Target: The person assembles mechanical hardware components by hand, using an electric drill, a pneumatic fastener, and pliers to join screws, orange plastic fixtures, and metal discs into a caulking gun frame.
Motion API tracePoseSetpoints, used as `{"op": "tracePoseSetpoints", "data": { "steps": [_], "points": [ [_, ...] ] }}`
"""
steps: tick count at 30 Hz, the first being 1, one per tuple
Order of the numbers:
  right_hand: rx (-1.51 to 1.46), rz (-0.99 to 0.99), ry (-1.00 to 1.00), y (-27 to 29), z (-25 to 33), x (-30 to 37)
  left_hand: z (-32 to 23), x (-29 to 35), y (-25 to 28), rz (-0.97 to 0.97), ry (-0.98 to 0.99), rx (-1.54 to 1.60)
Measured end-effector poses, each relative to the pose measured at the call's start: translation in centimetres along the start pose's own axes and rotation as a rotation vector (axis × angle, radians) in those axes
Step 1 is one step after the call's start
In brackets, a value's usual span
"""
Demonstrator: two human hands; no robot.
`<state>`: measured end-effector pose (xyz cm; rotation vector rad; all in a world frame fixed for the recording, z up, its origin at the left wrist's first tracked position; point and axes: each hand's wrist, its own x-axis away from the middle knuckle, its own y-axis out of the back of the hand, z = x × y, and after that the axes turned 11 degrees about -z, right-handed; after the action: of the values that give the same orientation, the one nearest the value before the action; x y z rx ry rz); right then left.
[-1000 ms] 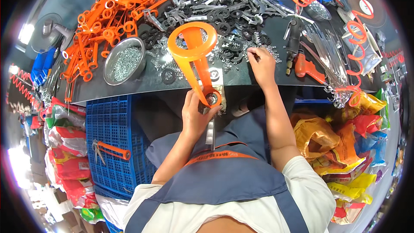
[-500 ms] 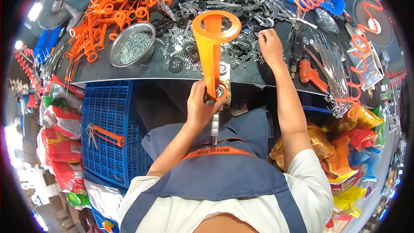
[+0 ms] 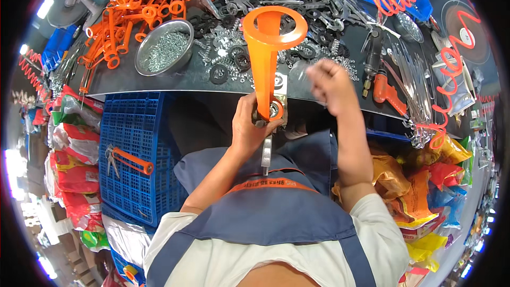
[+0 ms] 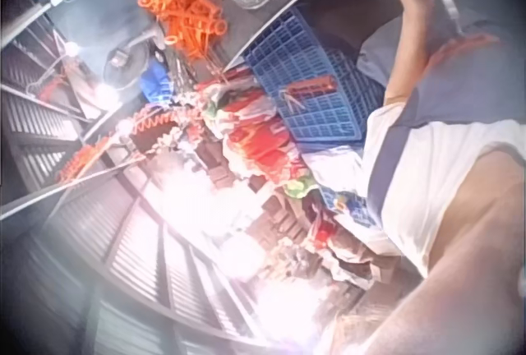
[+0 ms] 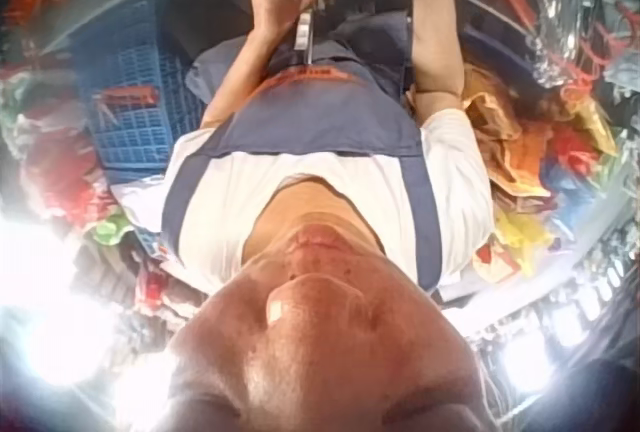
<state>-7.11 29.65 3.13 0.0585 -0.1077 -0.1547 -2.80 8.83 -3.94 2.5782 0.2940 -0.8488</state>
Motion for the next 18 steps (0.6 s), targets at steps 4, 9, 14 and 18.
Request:
{"op": "tracePoseSetpoints", "data": {
  "steps": [4, 9, 14, 18],
  "points": [
    [-0.111, 0.108, -0.082, -3.9, -2.6, 4.1, 0.5, 0.4, -0.5, 0.016, 0.088, 0.005],
    [0.059, -0.101, 0.187, -5.9, -6.9, 4.6, 1.2, 1.1, -0.7, 0.001, 0.2, 0.05],
    [0.447, -0.064, 0.33, -5.0, -5.3, 5.2, 2.4, 0.3, -0.6, -0.019, -0.135, 0.125],
    [0.302, -0.043, 0.274, -4.9, -6.6, 5.5, 2.2, -0.1, -0.4, -0.01, -0.221, 0.127]
  ]
}}
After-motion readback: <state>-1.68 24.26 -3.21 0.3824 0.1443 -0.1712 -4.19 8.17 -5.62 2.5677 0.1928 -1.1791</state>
